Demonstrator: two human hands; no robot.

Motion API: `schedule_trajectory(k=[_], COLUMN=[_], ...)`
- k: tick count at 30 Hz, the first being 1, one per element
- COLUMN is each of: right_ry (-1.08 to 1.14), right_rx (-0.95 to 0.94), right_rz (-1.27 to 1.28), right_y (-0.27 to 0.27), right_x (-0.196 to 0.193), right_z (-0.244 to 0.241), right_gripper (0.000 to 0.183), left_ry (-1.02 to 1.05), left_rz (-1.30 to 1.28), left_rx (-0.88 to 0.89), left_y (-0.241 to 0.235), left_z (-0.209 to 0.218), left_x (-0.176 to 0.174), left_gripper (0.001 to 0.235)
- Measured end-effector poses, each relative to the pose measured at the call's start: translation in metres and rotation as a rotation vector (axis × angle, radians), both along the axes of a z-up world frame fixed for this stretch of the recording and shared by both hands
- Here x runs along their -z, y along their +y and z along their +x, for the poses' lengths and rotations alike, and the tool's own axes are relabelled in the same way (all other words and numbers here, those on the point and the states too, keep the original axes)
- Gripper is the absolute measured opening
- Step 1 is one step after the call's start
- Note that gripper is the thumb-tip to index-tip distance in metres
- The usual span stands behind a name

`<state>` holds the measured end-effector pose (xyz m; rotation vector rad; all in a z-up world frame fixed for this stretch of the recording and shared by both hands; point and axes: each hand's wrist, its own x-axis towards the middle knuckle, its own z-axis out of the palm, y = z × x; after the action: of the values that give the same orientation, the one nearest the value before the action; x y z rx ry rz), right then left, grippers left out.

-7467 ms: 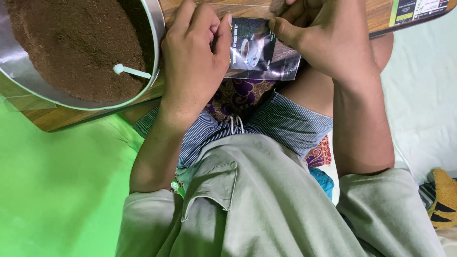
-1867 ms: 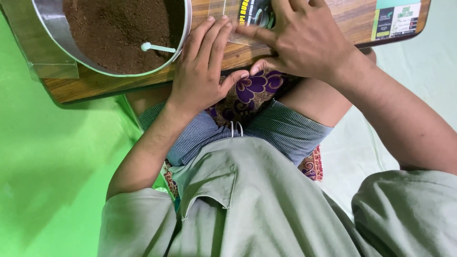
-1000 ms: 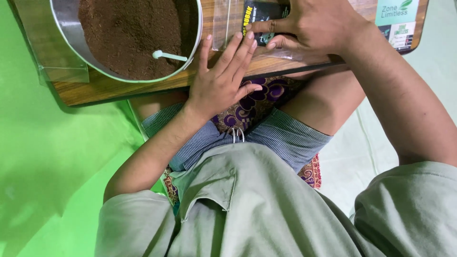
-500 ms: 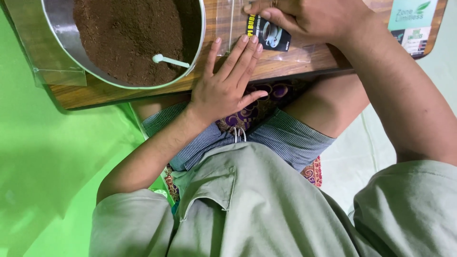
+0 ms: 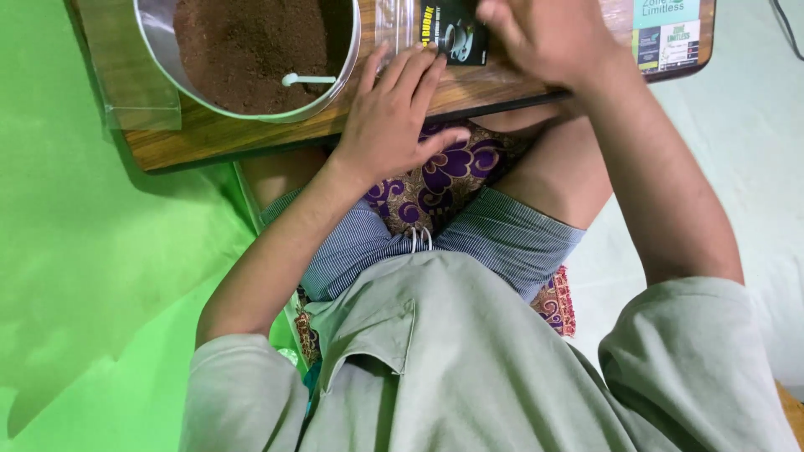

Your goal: Scooping coffee powder from a metal bowl into small plastic bags using a small spoon and a plastic container.

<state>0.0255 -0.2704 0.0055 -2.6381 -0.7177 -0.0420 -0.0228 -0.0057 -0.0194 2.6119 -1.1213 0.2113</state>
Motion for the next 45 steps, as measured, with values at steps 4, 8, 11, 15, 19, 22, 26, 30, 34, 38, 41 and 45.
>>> schedule_trajectory(k=[4, 8, 11, 15, 19, 22, 26, 30, 34, 38, 41, 45], right_ry=[-0.218, -0.09, -0.115, -0.109, -0.09, -0.108, -0.123, -0.254, -0.463, -0.47, -0.378, -0.597], right_rx=[-0.167, -0.134, -0.122, -0.106, -0.071, -0.033, -0.075, -0.074, 0.012, 0.051, 0.04, 0.096], right_rz=[-0.07, -0.075, -0.081, -0.083, -0.059, -0.056, -0.007, -0.031, -0.014, 0.098, 0.199, 0.469], right_y=[0.029, 0.037, 0.042, 0.038, 0.028, 0.018, 0.001, -0.001, 0.028, 0.05, 0.057, 0.042], right_x=[-0.006, 0.002, -0.005, 0.003, 0.004, 0.003, 0.004, 0.029, 0.019, 0.012, 0.012, 0.034], right_z=[-0.042, -0.056, -0.061, -0.058, -0.072, -0.077, -0.092, -0.122, -0.133, -0.129, -0.125, -0.12], right_gripper=[0.067, 0.076, 0.085, 0.092, 0.091, 0.081, 0.062, 0.05, 0.035, 0.028, 0.025, 0.019], left_ry=[0.051, 0.053, 0.032, -0.065, 0.013, 0.006, 0.175, 0.328, 0.198, 0.181, 0.118, 0.23], left_rz=[0.061, 0.368, 0.428, 0.48, 0.455, 0.404, 0.222, 0.072, -0.018, -0.274, -0.595, -0.869], left_rx=[-0.043, -0.056, -0.086, -0.11, -0.13, -0.124, 0.006, 0.06, -0.047, -0.145, -0.222, -0.417], left_y=[-0.011, -0.013, -0.017, -0.018, -0.02, -0.02, -0.006, 0.0, -0.001, -0.002, 0.004, 0.008], left_z=[0.014, 0.014, 0.016, 0.027, 0.015, 0.017, 0.019, 0.026, 0.016, -0.012, -0.04, -0.09], left_x=[0.006, -0.005, -0.002, 0.012, 0.012, 0.0, -0.02, -0.008, 0.002, -0.001, -0.013, 0.021], left_gripper=[0.099, 0.121, 0.123, 0.128, 0.131, 0.132, 0.123, 0.114, 0.055, 0.06, 0.029, 0.018])
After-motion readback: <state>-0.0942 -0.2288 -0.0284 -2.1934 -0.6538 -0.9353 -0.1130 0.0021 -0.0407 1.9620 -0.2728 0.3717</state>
